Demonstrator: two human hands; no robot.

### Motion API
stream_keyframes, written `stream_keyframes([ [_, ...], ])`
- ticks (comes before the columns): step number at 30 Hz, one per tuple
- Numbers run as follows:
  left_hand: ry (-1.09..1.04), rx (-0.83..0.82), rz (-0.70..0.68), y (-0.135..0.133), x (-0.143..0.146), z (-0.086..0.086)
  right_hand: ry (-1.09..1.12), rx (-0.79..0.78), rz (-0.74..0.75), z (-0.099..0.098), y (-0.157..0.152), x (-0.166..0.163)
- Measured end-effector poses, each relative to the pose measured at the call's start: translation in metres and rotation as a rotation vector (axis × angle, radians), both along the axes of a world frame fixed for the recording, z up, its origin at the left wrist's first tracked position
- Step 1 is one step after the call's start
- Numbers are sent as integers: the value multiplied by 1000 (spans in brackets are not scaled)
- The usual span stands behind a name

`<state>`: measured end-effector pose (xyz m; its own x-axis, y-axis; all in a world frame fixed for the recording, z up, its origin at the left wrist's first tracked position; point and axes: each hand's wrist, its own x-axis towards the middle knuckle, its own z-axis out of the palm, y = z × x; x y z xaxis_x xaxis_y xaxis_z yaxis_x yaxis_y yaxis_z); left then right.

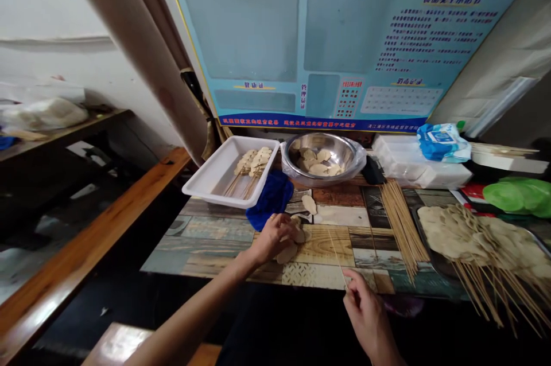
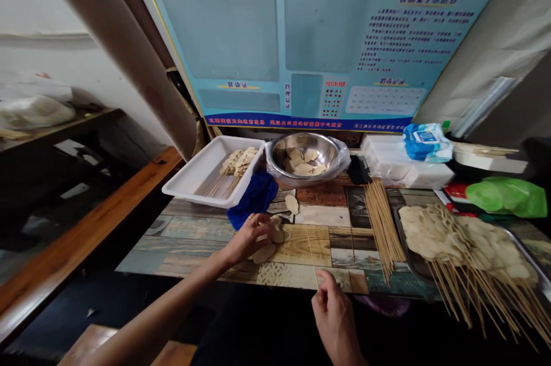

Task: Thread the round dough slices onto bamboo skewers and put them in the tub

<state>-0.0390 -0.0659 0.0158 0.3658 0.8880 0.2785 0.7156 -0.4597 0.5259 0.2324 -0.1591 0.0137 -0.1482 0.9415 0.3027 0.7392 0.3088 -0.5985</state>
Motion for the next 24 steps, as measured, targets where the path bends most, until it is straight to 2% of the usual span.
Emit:
stream_keyframes([
  [3,-53,-15,17,4,5,-1,15,4,20,0,-7,-6],
  [6,-247,-102,69,8,9,7,34,-6,29,4,-12,-11],
  [8,-471,-254,124,8,11,16,62,-12,44,9,-15,-14],
  [10,-754,-487,163,7,13,24,105,-19,81,16,-17,-19],
  [12,-1017,-704,172,4,15,30,146,-34,136,22,-19,-25],
  [14,-1183,-829,159,1,15,33,174,-43,190,26,-21,-31],
  [18,-1279,-889,159,-4,12,35,195,-26,255,27,-22,-40],
  [24,-1332,-860,187,-7,9,35,179,-9,274,28,-22,-44],
])
